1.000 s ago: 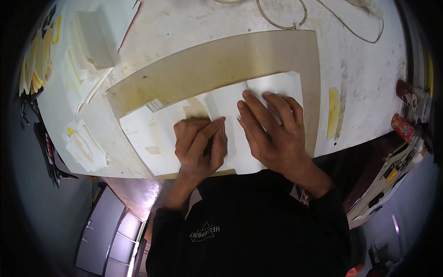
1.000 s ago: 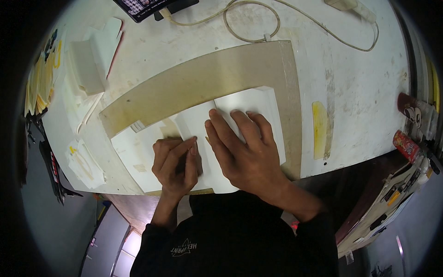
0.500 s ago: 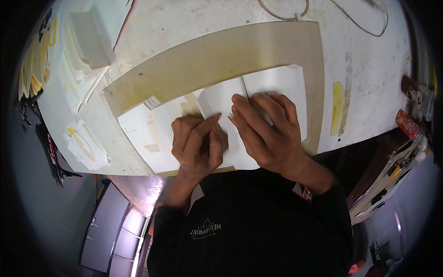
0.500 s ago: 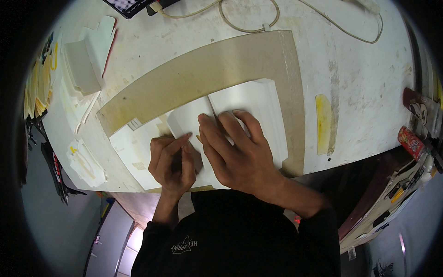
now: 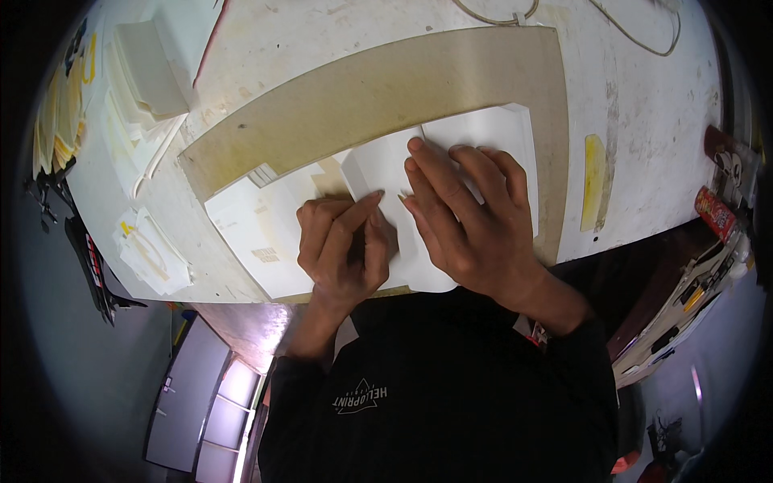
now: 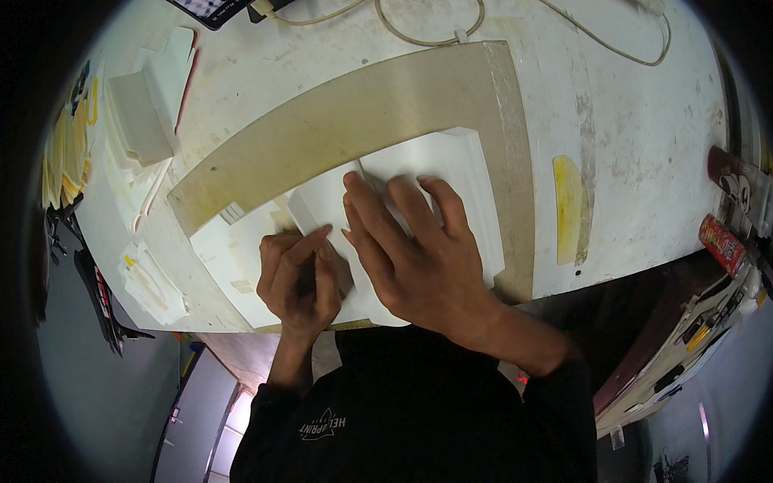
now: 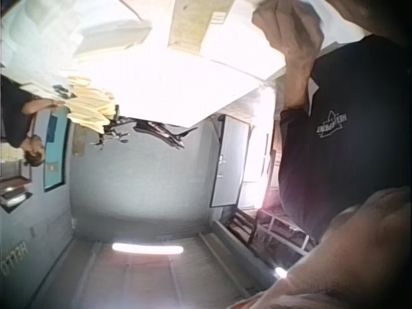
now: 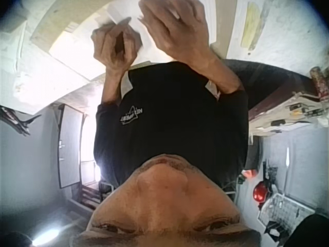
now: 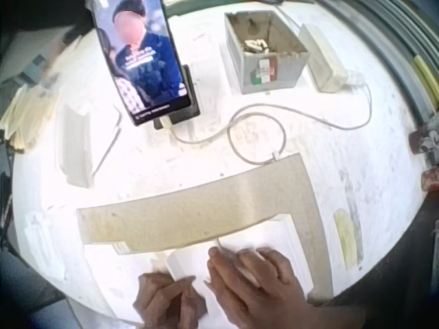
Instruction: The person repeatedly folds white paper sheets with yellow printed designs on a workbench. They align edges, press down creases, and stack the folded sheets. A smartphone playing a video is visible on the table.
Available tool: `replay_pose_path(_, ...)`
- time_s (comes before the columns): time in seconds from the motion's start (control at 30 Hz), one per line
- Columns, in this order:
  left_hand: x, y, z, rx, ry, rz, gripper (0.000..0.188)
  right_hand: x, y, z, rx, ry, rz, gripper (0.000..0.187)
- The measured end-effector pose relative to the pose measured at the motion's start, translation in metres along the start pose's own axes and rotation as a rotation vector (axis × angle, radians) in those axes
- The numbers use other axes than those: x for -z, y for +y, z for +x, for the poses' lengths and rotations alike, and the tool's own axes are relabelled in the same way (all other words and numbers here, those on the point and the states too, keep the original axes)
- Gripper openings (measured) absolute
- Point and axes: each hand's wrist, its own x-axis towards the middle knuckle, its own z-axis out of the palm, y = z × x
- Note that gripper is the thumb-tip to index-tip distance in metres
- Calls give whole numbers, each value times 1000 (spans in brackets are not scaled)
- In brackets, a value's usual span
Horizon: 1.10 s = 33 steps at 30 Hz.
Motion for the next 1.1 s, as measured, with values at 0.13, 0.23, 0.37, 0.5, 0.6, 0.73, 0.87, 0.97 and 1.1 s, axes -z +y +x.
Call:
replay_pose_path(0.13, -1, -1, -1, -4, 7, -1, 29, 1, 0, 0, -2, -26, -13, 38)
replay_pose_path(0.23, -1, -1, -1, 0, 10, -3, 29, 2, 0, 1, -2, -43, -25, 39)
replay_pose_path(0.37, -1, 0, -1, 7, -4, 11, 28, 3, 1, 2, 6, -46, -44, 40)
replay_pose_path(0.5, -1, -1, 0, -4, -8, 12, 29, 4, 3, 2, 11, -40, -61, 40)
replay_pose_path(0.6, -1, 0, 0, -7, -16, 14, 29, 5, 4, 1, 7, -40, -67, 40)
replay_pose_path(0.73, 0, 1, 2, -9, -30, 22, 28, 4, 7, 0, 17, -30, -82, 40)
replay_pose_path(0.87, 1, 2, 2, 14, -54, 27, 28, 4, 9, 1, 17, -36, -91, 40)
replay_pose_path(0.97, 1, 3, 2, 21, -57, 27, 29, 5, 10, 1, 11, -31, -91, 40)
replay_pose_path(1.1, 1, 2, 2, 21, -51, 18, 32, 7, 10, 4, 3, -36, -79, 38)
